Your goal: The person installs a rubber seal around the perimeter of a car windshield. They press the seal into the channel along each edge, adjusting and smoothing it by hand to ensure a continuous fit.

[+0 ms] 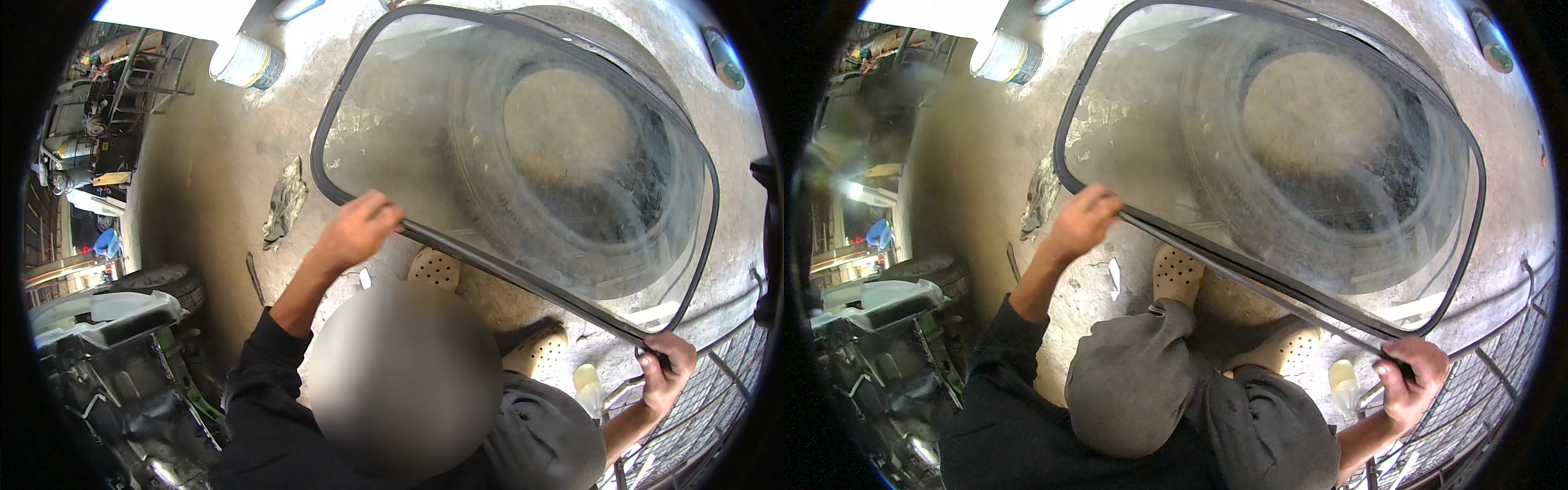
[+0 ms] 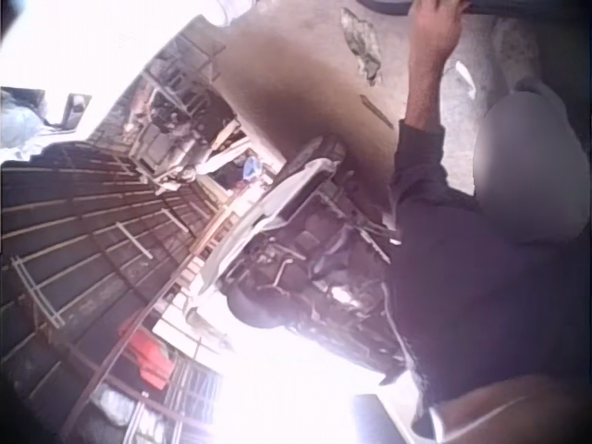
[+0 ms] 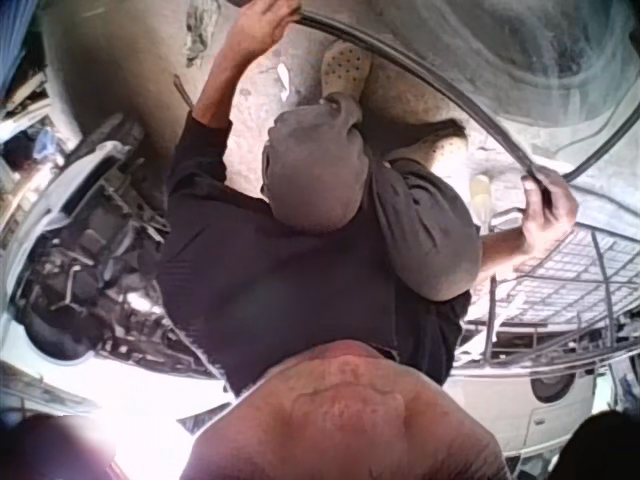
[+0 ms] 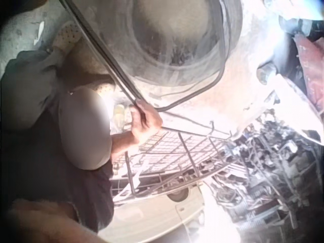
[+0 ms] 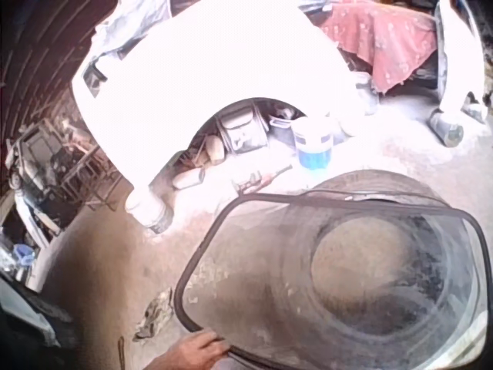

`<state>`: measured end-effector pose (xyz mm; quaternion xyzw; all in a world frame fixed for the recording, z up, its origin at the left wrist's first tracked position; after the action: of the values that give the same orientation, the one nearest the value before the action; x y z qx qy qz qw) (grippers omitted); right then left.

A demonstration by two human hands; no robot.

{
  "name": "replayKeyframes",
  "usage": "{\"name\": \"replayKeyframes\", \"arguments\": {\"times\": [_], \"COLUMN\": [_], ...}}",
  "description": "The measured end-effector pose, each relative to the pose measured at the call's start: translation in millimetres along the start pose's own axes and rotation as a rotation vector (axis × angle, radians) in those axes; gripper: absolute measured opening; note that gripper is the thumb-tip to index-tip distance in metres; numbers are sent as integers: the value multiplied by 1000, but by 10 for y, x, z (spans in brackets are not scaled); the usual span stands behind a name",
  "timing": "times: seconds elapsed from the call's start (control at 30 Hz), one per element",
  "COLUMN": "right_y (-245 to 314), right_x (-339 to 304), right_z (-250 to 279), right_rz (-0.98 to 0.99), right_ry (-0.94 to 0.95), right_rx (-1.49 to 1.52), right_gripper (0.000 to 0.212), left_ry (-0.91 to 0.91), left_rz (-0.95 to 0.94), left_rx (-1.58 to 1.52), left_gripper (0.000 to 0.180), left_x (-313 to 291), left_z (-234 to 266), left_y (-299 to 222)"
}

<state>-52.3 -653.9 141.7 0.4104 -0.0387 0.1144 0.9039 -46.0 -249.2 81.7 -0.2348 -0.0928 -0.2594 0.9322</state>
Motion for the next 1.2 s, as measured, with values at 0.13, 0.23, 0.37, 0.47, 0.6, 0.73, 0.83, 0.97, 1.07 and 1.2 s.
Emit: {"name": "replayKeyframes", "arguments": {"times": [0.13,0.23,0.37,0.47,0.6,0.73,0.83,0.97,1.07,1.2], "right_y": [-76,183,90,-523,-1192,-1335,-1416,-1132,-587,513], "right_x": [71,111,117,-108,-515,-619,-725,-570,7,662], "right_z": [-614,-871,-731,48,476,327,203,250,183,-858], "right_rz": [-189,-121,-139,-359,-506,-535,-412,-371,-215,166], "right_ry": [332,367,177,-346,-442,-82,149,309,223,455], "right_rx": [89,67,71,160,292,-22,-200,-168,-115,243], "right_gripper": [25,20,19,20,22,22,33,46,47,43], "left_ry": [-204,-351,-262,183,-22,-117,-149,-178,-36,165], "left_rz": [80,-62,-31,80,265,275,413,481,337,187], "left_rx": [88,250,235,515,379,650,693,412,230,32], "left_gripper": [10,16,17,16,16,17,22,30,41,53], "left_x": [182,663,1067,1015,554,497,502,639,854,734], "left_z": [930,1732,1815,1437,1700,1781,1850,1684,1134,500], "left_y": [172,-73,-146,384,1087,887,701,269,-27,-199]}}
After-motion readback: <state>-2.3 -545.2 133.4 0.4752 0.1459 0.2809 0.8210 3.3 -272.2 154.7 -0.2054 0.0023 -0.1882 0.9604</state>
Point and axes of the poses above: each hand's wrist, its own x-axis towards the middle knuckle, its own z-axis out of the back of the hand, y = z × x, the point moved 9 cm from there along x, towards the middle knuckle, and after that the axes turned 7 degrees about -x, right-handed, at the moved point
